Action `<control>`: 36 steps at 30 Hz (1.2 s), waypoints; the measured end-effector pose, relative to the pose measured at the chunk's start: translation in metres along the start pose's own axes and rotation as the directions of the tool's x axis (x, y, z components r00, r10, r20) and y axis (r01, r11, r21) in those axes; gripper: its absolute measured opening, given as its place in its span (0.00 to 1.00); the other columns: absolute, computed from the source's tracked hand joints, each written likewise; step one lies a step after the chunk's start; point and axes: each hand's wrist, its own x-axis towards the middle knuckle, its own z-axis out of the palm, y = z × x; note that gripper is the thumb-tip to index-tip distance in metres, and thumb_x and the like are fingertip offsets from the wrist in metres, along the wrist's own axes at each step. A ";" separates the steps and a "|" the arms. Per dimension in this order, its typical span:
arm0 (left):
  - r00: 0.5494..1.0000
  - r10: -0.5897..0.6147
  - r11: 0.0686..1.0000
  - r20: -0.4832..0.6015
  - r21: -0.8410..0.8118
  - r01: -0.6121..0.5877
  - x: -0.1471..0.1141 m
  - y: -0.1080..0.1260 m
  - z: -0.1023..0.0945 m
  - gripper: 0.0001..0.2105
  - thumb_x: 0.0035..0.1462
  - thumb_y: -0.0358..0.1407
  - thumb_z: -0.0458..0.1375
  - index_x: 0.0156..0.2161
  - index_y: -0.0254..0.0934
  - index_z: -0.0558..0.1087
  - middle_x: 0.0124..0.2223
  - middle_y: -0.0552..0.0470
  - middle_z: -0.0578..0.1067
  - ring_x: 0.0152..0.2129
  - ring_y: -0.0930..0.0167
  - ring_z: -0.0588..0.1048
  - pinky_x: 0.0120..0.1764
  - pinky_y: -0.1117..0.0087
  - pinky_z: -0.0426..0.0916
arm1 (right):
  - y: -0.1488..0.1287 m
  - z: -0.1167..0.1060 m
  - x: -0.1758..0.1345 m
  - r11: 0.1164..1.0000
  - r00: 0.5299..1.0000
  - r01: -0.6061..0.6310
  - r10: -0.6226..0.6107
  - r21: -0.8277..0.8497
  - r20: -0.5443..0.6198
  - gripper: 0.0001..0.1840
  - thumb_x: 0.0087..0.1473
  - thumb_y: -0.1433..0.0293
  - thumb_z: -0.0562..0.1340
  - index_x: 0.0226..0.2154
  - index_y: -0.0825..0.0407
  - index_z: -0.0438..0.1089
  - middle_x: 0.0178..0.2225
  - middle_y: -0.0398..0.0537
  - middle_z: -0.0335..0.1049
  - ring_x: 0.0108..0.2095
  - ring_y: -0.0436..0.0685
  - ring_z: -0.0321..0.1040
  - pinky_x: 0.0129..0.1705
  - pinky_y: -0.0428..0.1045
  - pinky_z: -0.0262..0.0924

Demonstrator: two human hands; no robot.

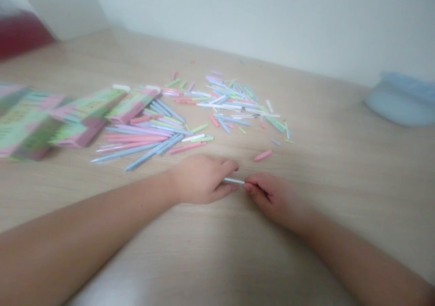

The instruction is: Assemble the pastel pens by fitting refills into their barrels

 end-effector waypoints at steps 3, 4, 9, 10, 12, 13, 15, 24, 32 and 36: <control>0.999 0.037 0.999 0.004 0.005 -0.037 0.002 0.002 -0.003 0.14 0.70 0.47 0.49 0.47 0.40 0.69 0.41 0.50 0.79 0.36 0.64 0.78 0.34 0.64 0.65 | -0.001 0.001 0.001 0.999 1.000 0.020 -0.020 -0.041 0.005 0.16 0.71 0.64 0.54 0.35 0.49 0.72 0.30 0.44 0.75 0.31 0.55 0.70 0.33 0.49 0.58; 0.999 0.047 0.999 0.006 0.006 -0.047 0.002 0.003 -0.003 0.13 0.70 0.46 0.49 0.46 0.40 0.69 0.40 0.50 0.78 0.35 0.64 0.78 0.34 0.64 0.64 | -0.001 0.002 0.002 0.998 1.000 0.023 -0.022 -0.056 0.005 0.16 0.71 0.64 0.54 0.34 0.49 0.71 0.30 0.45 0.76 0.31 0.55 0.70 0.33 0.49 0.58; 0.994 0.110 0.994 0.005 0.018 -0.111 0.003 0.002 -0.005 0.11 0.70 0.42 0.47 0.41 0.41 0.68 0.37 0.52 0.76 0.32 0.66 0.76 0.33 0.64 0.62 | -0.001 0.005 0.002 0.993 1.000 0.014 -0.014 -0.113 -0.002 0.18 0.72 0.62 0.52 0.33 0.49 0.70 0.30 0.46 0.76 0.31 0.56 0.71 0.34 0.50 0.58; 0.993 0.118 0.993 0.003 0.024 -0.118 0.003 0.002 -0.005 0.11 0.70 0.41 0.46 0.40 0.41 0.68 0.36 0.52 0.76 0.32 0.66 0.76 0.32 0.64 0.62 | -0.001 0.005 0.003 0.993 1.000 0.006 -0.006 -0.122 -0.003 0.18 0.72 0.62 0.52 0.33 0.49 0.70 0.30 0.46 0.76 0.32 0.57 0.71 0.34 0.51 0.58; 0.993 0.115 0.993 -0.002 0.033 -0.115 0.003 0.002 -0.005 0.12 0.71 0.41 0.45 0.39 0.40 0.68 0.36 0.52 0.76 0.31 0.66 0.76 0.32 0.64 0.61 | -0.002 0.006 0.004 0.992 1.000 -0.013 0.012 -0.127 -0.006 0.18 0.72 0.61 0.52 0.33 0.49 0.70 0.31 0.47 0.76 0.32 0.57 0.72 0.34 0.51 0.59; 0.994 0.109 0.994 -0.005 0.031 -0.108 0.003 0.002 -0.005 0.12 0.71 0.41 0.45 0.39 0.40 0.68 0.36 0.52 0.76 0.31 0.66 0.76 0.32 0.64 0.61 | -0.002 0.007 0.005 0.992 1.000 -0.021 0.020 -0.124 -0.006 0.18 0.72 0.61 0.52 0.34 0.49 0.71 0.32 0.47 0.77 0.33 0.57 0.72 0.35 0.51 0.59; 0.996 0.093 0.996 -0.005 0.010 -0.093 0.002 0.002 -0.004 0.11 0.71 0.41 0.46 0.41 0.41 0.68 0.36 0.52 0.77 0.32 0.66 0.76 0.32 0.64 0.62 | -0.003 0.007 0.006 0.993 1.000 -0.031 0.031 -0.111 -0.003 0.17 0.72 0.61 0.52 0.35 0.49 0.71 0.33 0.47 0.77 0.34 0.58 0.73 0.35 0.51 0.60; 0.992 0.073 0.989 -0.100 -0.120 -0.085 -0.002 -0.007 -0.004 0.11 0.64 0.34 0.49 0.50 0.37 0.64 0.42 0.47 0.76 0.36 0.64 0.76 0.38 0.63 0.68 | 0.004 0.000 0.004 0.997 0.994 -0.082 0.082 -0.005 -0.068 0.18 0.71 0.60 0.53 0.32 0.49 0.69 0.28 0.43 0.72 0.30 0.55 0.68 0.32 0.50 0.57; 0.975 -0.021 0.982 -0.220 -0.189 -0.021 0.001 -0.017 0.005 0.16 0.57 0.25 0.51 0.51 0.36 0.65 0.48 0.44 0.74 0.44 0.66 0.76 0.47 0.66 0.71 | 0.033 -0.020 0.004 0.977 0.968 -0.187 0.201 0.104 -0.152 0.20 0.71 0.57 0.53 0.33 0.49 0.70 0.26 0.41 0.71 0.26 0.53 0.67 0.31 0.49 0.58; 0.981 -0.084 0.984 -0.173 -0.171 0.054 0.001 -0.018 0.006 0.17 0.66 0.30 0.49 0.59 0.36 0.65 0.48 0.44 0.78 0.44 0.64 0.78 0.47 0.64 0.72 | 0.036 -0.024 0.002 0.977 0.968 -0.195 0.206 0.086 -0.140 0.18 0.71 0.58 0.53 0.39 0.49 0.73 0.26 0.42 0.72 0.27 0.54 0.68 0.31 0.49 0.60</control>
